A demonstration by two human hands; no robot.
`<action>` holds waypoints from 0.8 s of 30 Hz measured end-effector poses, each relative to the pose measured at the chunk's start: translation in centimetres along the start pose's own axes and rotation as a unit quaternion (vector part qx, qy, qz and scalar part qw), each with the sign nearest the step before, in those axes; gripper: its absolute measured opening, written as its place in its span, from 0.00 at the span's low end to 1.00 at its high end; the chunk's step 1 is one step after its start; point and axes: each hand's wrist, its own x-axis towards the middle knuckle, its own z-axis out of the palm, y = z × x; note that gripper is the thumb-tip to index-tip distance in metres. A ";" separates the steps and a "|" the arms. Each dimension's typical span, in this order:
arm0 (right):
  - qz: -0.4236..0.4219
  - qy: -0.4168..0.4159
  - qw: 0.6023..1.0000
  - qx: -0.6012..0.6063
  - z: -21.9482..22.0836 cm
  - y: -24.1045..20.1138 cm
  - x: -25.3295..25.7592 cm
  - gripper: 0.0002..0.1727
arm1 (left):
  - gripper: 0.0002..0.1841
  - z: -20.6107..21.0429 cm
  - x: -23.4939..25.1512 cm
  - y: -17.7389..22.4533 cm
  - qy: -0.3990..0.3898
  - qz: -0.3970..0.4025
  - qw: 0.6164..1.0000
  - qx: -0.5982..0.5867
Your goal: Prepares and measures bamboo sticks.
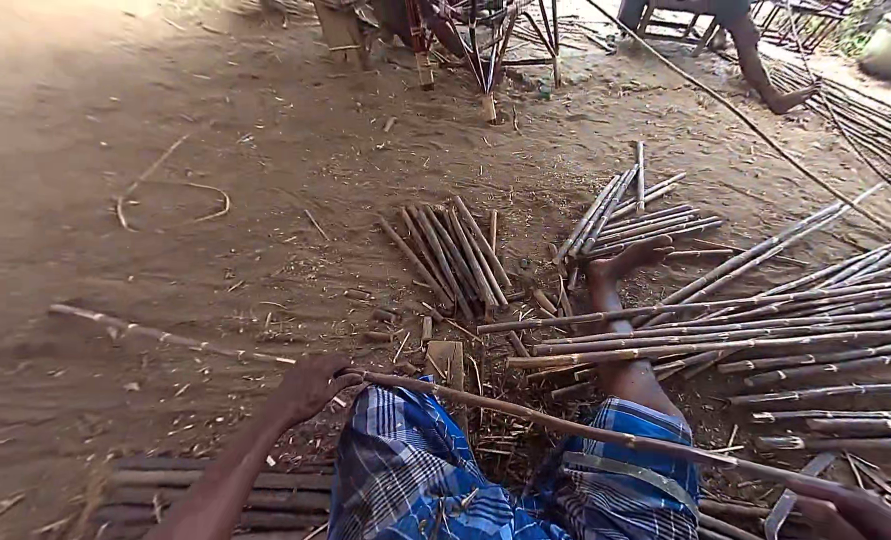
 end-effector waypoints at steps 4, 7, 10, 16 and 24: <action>-0.014 0.079 0.996 0.035 4.5 -0.2 3.5 0.13 | 0.38 1.5 -0.6 8.1 0.096 0.150 0.984 -0.004; -0.023 0.038 0.995 0.086 6.0 0.5 4.9 0.10 | 0.41 3.2 -2.1 16.3 0.080 0.168 0.982 -0.031; -0.013 -0.018 0.991 0.132 6.5 1.6 5.2 0.11 | 0.40 5.5 -3.6 22.3 0.067 0.171 0.981 -0.069; -0.052 -0.092 0.986 0.127 9.8 2.0 5.4 0.08 | 0.16 7.1 -3.7 26.1 0.059 0.197 0.976 -0.073; -0.061 -0.088 0.991 0.079 12.6 2.8 6.6 0.06 | 0.24 6.2 -2.5 24.3 0.058 0.217 0.963 -0.148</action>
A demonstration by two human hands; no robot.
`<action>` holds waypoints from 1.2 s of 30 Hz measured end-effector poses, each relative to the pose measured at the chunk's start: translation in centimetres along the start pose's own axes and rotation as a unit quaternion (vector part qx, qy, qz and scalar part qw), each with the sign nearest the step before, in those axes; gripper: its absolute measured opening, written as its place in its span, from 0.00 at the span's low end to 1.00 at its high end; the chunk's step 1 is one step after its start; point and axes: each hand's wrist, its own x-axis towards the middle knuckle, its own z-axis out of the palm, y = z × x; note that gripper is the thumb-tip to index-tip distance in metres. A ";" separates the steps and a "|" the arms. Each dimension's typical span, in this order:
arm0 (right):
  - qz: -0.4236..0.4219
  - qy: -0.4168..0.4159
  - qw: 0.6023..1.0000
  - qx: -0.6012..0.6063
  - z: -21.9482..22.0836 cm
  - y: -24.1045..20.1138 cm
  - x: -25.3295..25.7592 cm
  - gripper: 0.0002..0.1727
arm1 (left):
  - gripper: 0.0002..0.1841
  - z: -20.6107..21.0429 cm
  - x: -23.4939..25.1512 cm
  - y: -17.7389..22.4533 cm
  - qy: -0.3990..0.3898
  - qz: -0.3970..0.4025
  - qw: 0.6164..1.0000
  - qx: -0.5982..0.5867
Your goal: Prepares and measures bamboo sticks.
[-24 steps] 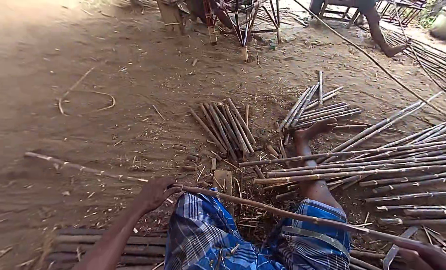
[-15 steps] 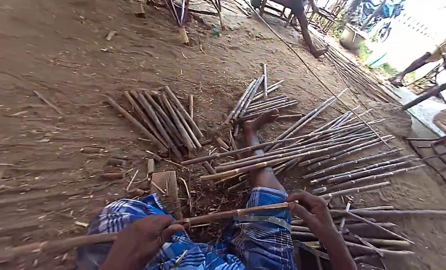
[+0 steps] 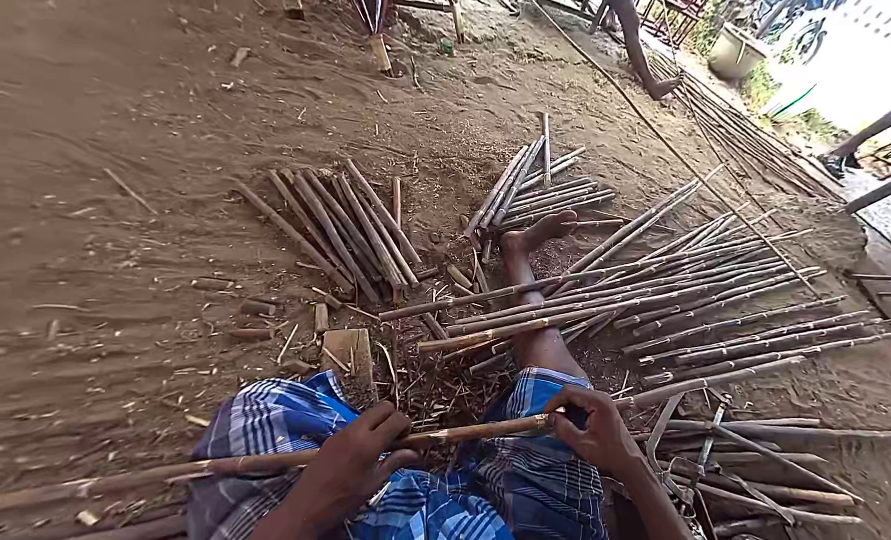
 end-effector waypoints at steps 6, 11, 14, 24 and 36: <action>0.037 0.035 0.999 -0.015 -0.9 0.2 1.1 0.08 | 0.30 -8.4 -5.4 -6.2 0.055 -0.090 0.993 0.056; 0.063 0.063 0.996 -0.014 -1.9 1.6 1.9 0.11 | 0.23 -16.1 -15.2 -14.9 -0.009 -0.261 0.945 0.196; 0.097 0.056 0.993 0.026 -2.1 1.4 2.5 0.11 | 0.13 -16.4 -18.3 -17.3 0.020 -0.279 0.942 0.184; 0.049 -0.052 0.995 0.064 1.4 -1.3 2.3 0.09 | 0.27 -7.4 -8.4 -6.4 0.004 -0.083 0.989 0.125; 0.018 -0.014 0.992 -0.124 3.2 0.7 2.8 0.15 | 0.25 -4.7 -3.8 -3.0 0.019 -0.050 0.998 0.017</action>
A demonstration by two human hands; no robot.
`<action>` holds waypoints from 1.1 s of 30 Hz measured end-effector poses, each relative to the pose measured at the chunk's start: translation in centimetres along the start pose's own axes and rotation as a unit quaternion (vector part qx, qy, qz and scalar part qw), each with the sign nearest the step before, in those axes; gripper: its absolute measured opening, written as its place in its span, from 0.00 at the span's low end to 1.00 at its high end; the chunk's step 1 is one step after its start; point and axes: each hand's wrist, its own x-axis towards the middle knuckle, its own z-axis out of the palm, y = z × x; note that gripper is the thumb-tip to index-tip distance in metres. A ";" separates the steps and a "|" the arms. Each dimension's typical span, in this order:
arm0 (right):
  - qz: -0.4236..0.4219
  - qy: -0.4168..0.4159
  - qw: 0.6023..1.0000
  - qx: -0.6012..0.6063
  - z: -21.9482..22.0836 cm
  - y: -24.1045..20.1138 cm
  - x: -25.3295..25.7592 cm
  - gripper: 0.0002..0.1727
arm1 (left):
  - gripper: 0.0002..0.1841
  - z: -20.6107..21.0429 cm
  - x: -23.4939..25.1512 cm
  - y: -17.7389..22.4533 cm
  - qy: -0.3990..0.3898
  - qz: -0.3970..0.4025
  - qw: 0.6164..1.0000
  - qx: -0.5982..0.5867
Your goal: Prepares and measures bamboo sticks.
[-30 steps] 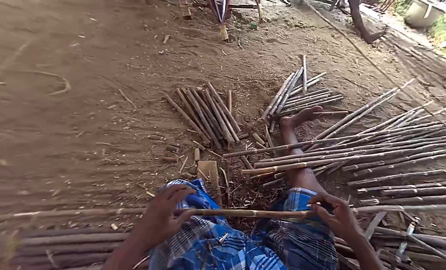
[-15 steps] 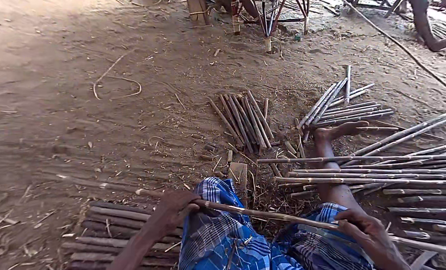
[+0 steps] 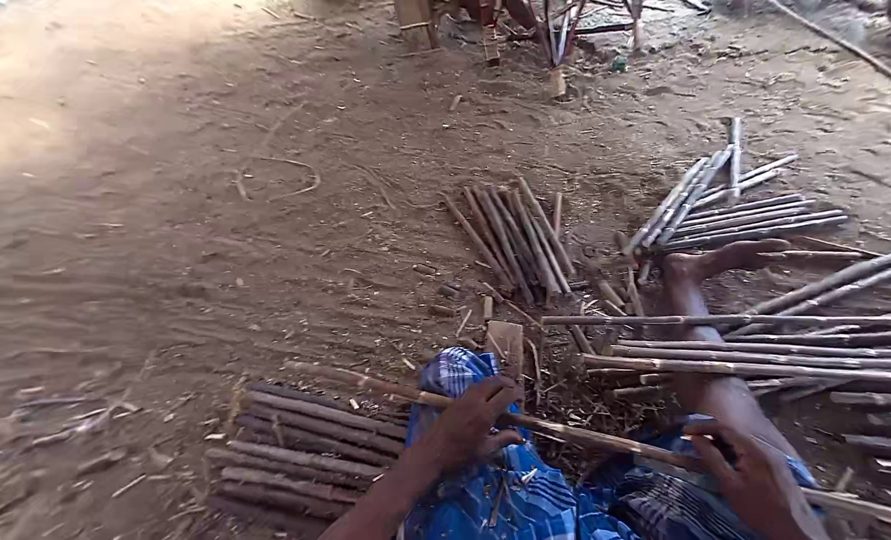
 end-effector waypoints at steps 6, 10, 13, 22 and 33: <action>0.044 0.006 0.999 -0.026 -1.1 1.3 0.8 0.16 | 0.29 -10.1 -12.0 -10.7 0.040 -0.204 0.959 0.193; 0.110 0.000 0.992 0.069 -2.3 1.3 1.5 0.16 | 0.14 -12.4 -17.9 -16.4 0.049 -0.237 0.946 0.216; 0.129 0.004 0.987 0.094 -3.4 1.1 1.6 0.15 | 0.13 -11.1 -15.9 -15.2 0.056 -0.165 0.970 0.168; 0.075 -0.044 0.981 0.175 -4.1 0.0 -1.1 0.11 | 0.31 -4.7 -5.5 -6.1 0.019 0.022 0.988 0.151; -0.018 -0.046 0.985 0.164 -2.0 -1.1 -1.1 0.07 | 0.22 -5.8 -5.5 -5.2 0.071 0.055 0.989 0.115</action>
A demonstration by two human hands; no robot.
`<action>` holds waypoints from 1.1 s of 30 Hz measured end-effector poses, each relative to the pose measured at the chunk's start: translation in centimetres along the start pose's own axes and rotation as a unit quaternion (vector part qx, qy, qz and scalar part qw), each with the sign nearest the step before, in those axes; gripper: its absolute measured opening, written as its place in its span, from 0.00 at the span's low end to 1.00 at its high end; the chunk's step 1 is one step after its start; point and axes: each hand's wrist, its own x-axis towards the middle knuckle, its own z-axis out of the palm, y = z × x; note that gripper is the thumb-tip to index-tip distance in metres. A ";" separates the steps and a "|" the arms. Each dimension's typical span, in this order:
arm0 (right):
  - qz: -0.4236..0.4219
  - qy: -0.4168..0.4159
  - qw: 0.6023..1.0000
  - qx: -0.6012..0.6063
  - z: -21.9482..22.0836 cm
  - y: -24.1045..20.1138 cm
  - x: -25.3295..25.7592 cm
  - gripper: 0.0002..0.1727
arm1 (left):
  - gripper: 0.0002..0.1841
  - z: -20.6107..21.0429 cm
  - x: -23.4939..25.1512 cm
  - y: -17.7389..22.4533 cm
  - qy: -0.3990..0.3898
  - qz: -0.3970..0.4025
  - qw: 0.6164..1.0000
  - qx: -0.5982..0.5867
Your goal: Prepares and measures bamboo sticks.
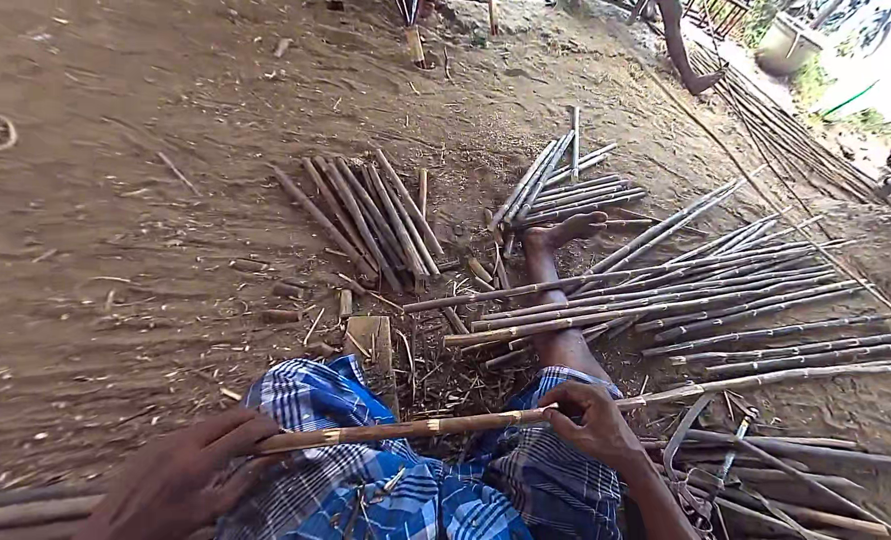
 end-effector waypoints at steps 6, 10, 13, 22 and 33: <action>-0.075 -0.022 0.997 0.006 2.7 -1.1 0.7 0.06 | 0.21 -0.5 -0.8 0.1 0.029 -0.016 0.999 -0.026; -0.083 0.000 0.996 -0.024 2.9 -1.3 1.4 0.05 | 0.28 -1.1 -0.1 1.0 0.009 -0.010 0.999 0.034; -0.076 -0.001 0.997 -0.022 2.9 -1.2 1.6 0.05 | 0.30 -1.6 0.4 1.4 0.009 -0.006 0.997 0.077; -0.084 0.009 0.996 -0.022 3.2 -1.3 1.7 0.04 | 0.31 -2.6 2.3 1.5 -0.030 -0.001 0.995 0.100; -0.128 0.001 0.991 -0.043 4.4 -1.2 2.0 0.04 | 0.29 -5.0 7.0 0.4 -0.200 -0.071 0.977 -0.009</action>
